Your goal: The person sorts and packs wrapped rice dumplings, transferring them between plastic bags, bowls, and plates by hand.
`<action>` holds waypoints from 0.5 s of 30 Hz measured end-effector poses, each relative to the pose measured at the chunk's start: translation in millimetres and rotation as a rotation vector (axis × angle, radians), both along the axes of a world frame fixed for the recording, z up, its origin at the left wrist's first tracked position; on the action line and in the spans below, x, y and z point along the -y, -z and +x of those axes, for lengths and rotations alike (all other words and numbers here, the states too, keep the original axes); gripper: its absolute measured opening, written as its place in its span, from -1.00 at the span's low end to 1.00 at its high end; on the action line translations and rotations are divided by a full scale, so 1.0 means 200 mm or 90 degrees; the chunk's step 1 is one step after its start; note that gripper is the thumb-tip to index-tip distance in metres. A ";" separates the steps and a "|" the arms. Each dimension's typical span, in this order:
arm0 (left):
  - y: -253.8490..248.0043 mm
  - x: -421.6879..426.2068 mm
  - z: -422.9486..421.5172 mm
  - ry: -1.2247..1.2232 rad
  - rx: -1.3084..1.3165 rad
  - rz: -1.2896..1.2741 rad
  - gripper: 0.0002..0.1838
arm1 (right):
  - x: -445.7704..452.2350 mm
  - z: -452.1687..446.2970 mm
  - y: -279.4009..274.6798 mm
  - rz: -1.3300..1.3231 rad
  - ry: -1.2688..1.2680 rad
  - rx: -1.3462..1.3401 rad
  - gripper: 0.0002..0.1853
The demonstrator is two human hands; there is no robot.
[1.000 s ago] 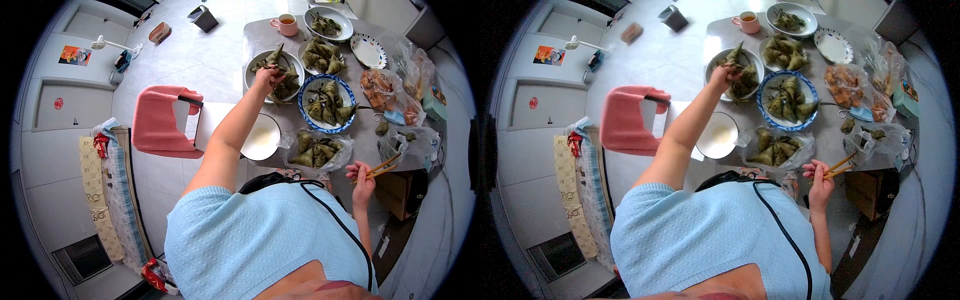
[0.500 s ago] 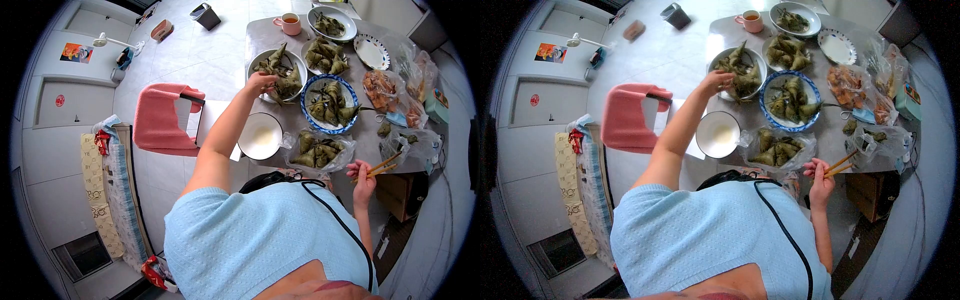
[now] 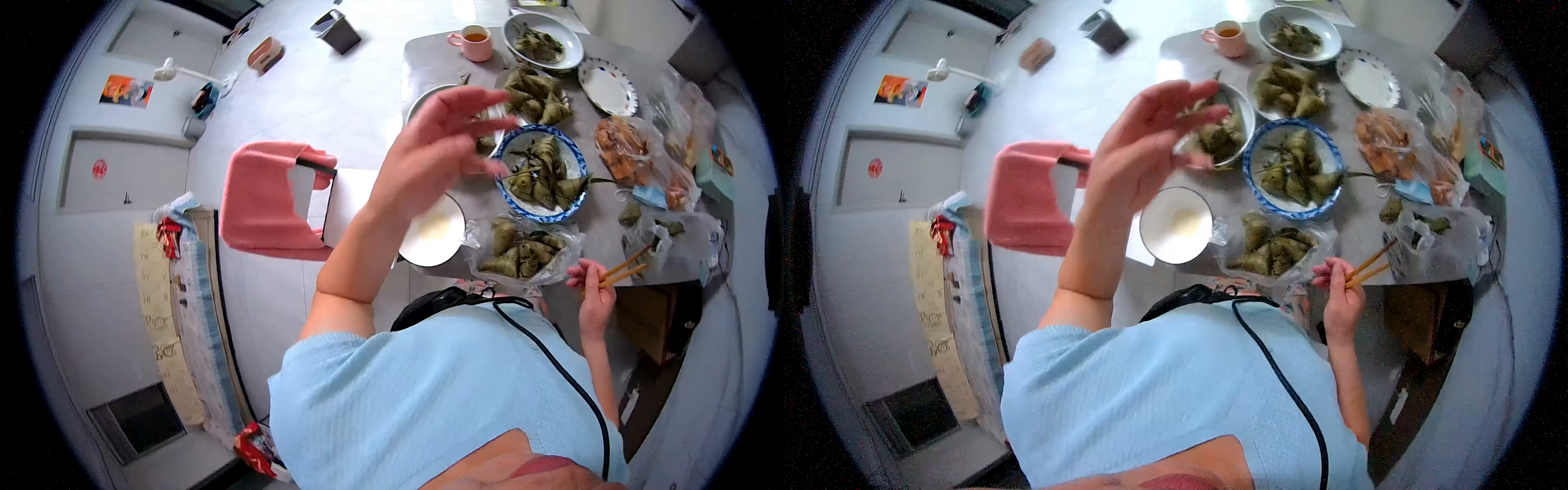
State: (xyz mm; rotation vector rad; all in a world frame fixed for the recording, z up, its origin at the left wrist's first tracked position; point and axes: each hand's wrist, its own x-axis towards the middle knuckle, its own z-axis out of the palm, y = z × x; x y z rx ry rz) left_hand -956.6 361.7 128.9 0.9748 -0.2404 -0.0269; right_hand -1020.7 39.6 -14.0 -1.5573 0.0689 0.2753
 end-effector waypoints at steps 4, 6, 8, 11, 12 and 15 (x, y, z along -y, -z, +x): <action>-0.34 0.31 -0.23 0.231 0.104 -0.147 -0.60 | -0.02 -0.01 -0.02 0.045 0.027 0.010 -0.73; -0.38 0.39 -0.25 0.314 0.187 -0.170 -0.65 | -0.02 0.00 0.02 -0.015 0.012 -0.049 -0.74; -0.36 0.45 -0.25 0.320 0.285 -0.173 -0.62 | -0.01 -0.01 0.00 0.045 0.003 -0.009 -0.74; -0.35 0.50 -0.16 0.480 0.352 -0.244 -0.53 | 0.04 -0.02 -0.02 0.034 0.018 0.008 -0.73; -0.35 0.52 -0.17 0.523 0.359 -0.261 -0.50 | 0.07 -0.02 -0.02 0.041 0.012 0.012 -0.71; -0.30 0.64 -0.31 0.434 0.346 -0.326 -0.55 | 0.21 0.06 -0.06 -0.030 0.058 0.046 -0.72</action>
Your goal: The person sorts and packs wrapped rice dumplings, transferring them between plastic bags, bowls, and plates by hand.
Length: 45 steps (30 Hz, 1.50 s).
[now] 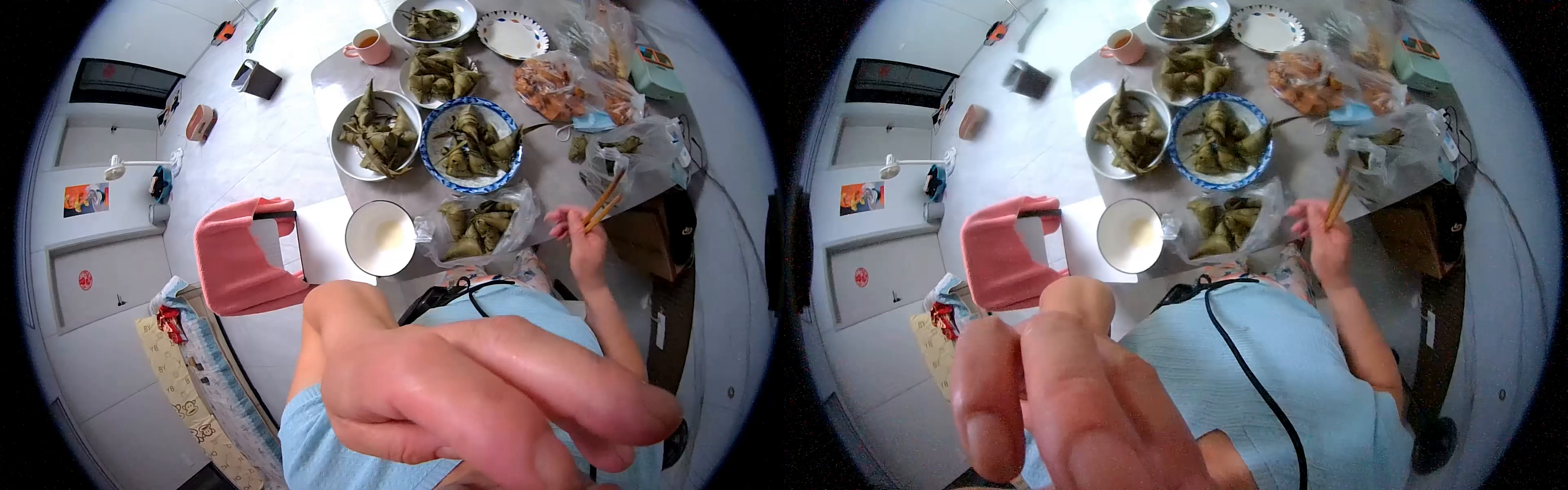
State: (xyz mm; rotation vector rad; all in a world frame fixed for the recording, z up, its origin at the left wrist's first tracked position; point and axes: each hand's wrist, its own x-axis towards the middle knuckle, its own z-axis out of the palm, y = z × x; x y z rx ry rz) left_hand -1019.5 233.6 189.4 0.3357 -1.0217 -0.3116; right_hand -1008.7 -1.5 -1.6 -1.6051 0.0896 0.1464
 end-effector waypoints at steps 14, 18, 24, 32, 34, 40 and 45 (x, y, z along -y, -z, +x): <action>0.44 0.96 0.55 -0.603 0.198 0.671 -0.50 | 1.34 0.94 0.12 -0.717 0.218 0.267 -0.61; 1.01 1.25 0.71 -0.723 0.389 0.888 -0.50 | 1.43 0.95 0.03 -0.529 -0.028 0.038 -0.71; 1.09 1.29 0.67 -0.489 0.613 1.180 -0.83 | 1.61 0.84 -0.02 -0.275 -0.015 0.005 -0.74; 0.67 1.29 0.72 -0.604 0.702 1.091 -0.91 | 1.66 0.88 -0.19 -0.096 -0.018 0.027 -0.71; 0.61 1.29 0.72 -0.641 0.725 1.067 -0.92 | 1.68 0.85 -0.22 -0.038 0.010 0.023 -0.76; 0.67 1.27 0.62 -0.584 0.692 1.095 -0.88 | 1.70 0.68 -0.03 -0.044 -0.073 0.005 -0.79; 0.81 1.37 0.62 -0.648 0.469 0.934 -0.77 | 1.66 0.57 0.04 -0.018 -0.134 -0.008 -0.73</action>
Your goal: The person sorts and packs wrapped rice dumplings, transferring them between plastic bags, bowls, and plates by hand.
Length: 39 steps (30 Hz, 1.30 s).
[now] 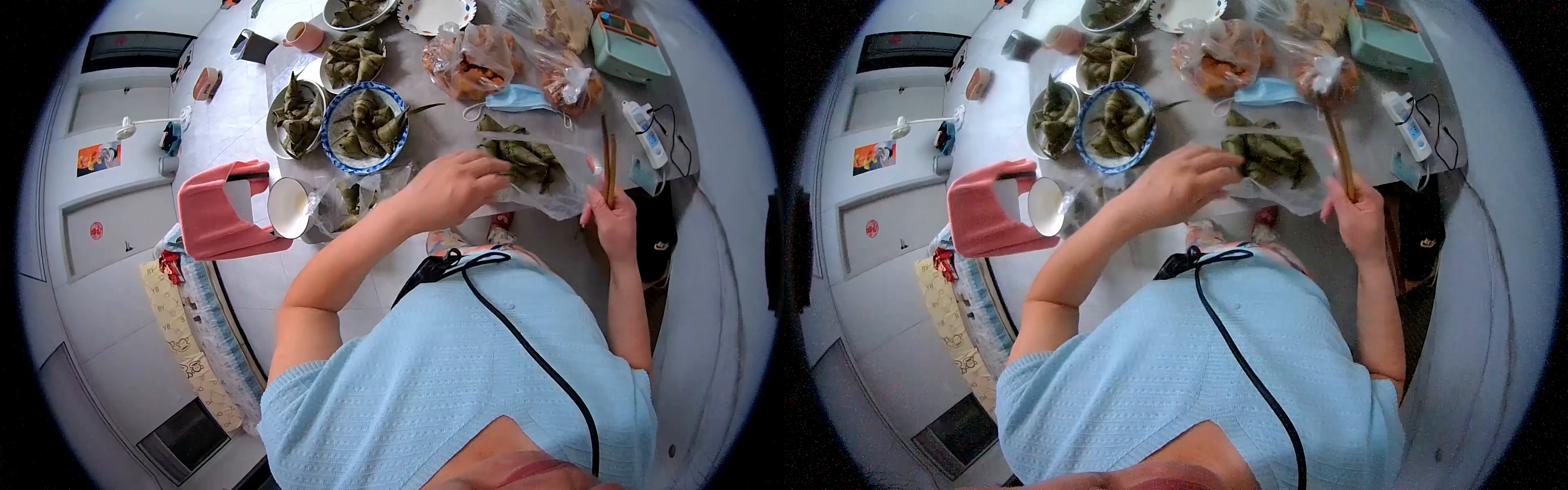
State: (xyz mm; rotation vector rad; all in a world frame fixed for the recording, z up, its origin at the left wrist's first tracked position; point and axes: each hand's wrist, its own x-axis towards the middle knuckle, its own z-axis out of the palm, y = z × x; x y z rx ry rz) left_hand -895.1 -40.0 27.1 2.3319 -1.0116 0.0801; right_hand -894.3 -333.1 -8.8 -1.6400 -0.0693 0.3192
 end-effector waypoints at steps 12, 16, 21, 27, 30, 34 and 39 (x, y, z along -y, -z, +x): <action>0.60 0.16 -0.01 0.058 -0.335 0.563 -0.79 | -0.09 -0.07 0.03 0.036 -0.013 -0.022 -0.59; 0.43 0.13 -0.02 0.045 -0.281 0.706 -0.82 | -0.14 -0.10 0.06 0.026 0.007 -0.005 -0.60; 0.45 0.12 0.02 -0.175 -0.228 0.628 -0.88 | -0.13 -0.10 0.06 -0.011 -0.014 0.023 -0.59; 0.65 0.16 0.07 -0.002 0.013 0.392 -0.89 | -0.13 -0.10 0.02 0.004 0.001 -0.018 -0.60; 0.68 0.15 0.01 -0.027 -0.058 0.476 -0.85 | -0.12 -0.10 0.02 -0.024 0.007 0.020 -0.60; 0.67 0.09 -0.05 -0.015 -0.053 0.547 -0.84 | -0.09 -0.11 0.05 -0.009 0.014 0.019 -0.59; 0.66 0.05 -0.06 -0.021 -0.090 0.535 -0.82 | -0.09 -0.12 0.03 0.008 0.031 -0.004 -0.58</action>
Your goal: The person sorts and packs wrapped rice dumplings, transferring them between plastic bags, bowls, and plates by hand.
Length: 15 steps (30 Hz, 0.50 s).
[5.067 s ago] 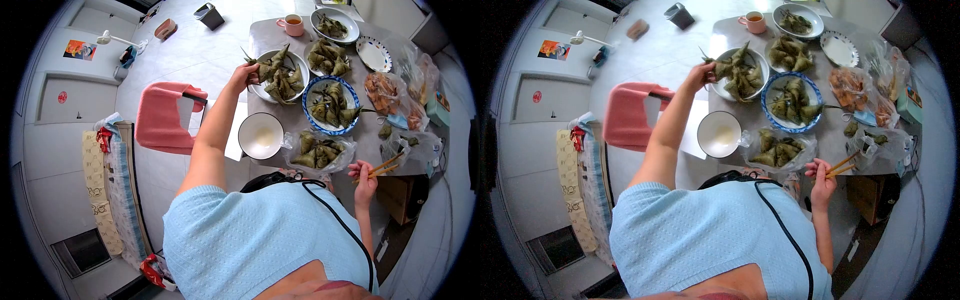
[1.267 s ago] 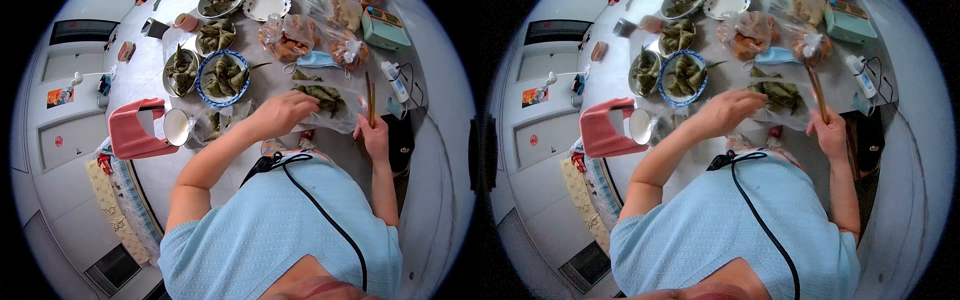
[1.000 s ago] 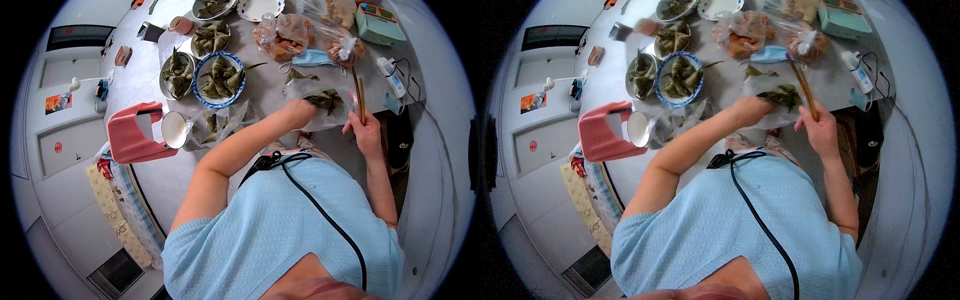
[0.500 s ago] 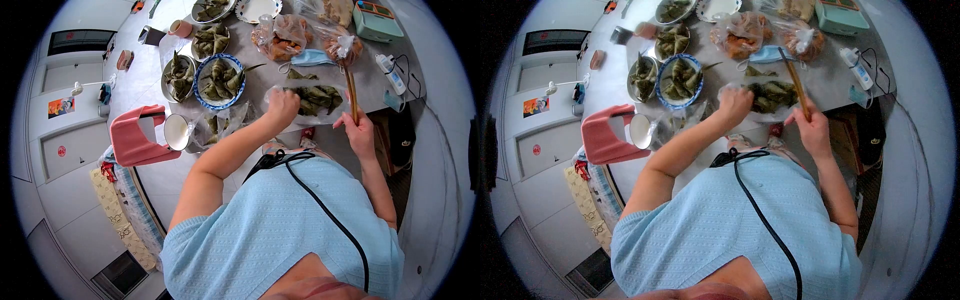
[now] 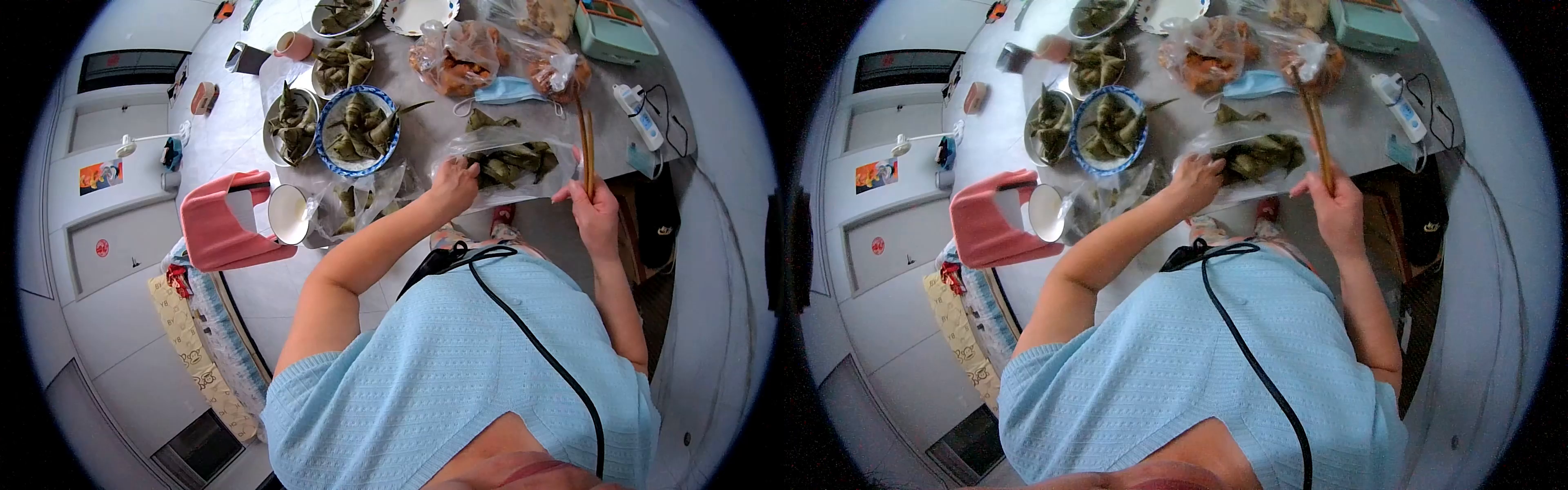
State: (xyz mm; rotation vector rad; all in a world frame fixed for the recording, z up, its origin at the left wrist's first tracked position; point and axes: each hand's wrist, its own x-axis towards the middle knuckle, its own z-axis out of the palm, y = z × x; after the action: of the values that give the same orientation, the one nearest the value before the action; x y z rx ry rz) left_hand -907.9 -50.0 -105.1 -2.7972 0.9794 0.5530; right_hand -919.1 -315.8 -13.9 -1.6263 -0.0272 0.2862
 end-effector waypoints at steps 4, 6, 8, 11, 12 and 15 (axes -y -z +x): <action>-0.03 0.10 0.07 -0.021 -0.081 0.019 -0.77 | 0.02 0.02 -0.01 -0.016 0.007 0.032 -0.56; 0.02 0.15 0.10 -0.024 0.144 -0.247 -0.62 | 0.03 0.03 -0.03 -0.014 0.000 0.020 -0.57; 0.03 0.20 0.12 -0.056 0.083 -0.261 -0.56 | 0.04 0.03 -0.03 -0.020 -0.001 0.032 -0.57; 0.05 0.22 0.15 -0.123 -0.019 -0.255 -0.48 | 0.04 0.03 -0.03 -0.044 0.013 0.017 -0.58; 0.07 0.21 0.16 -0.158 -0.060 -0.234 -0.46 | 0.04 0.03 -0.04 -0.045 0.014 0.019 -0.58; 0.18 0.15 0.17 -0.084 -0.019 -0.263 -0.47 | 0.05 0.03 -0.06 -0.048 0.016 -0.023 -0.58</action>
State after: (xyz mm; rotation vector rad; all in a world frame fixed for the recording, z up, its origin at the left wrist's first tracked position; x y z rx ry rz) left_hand -873.2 -80.0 -141.8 -3.2455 1.0220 0.4519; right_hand -912.8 -325.3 -2.1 -1.6952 0.0319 0.3000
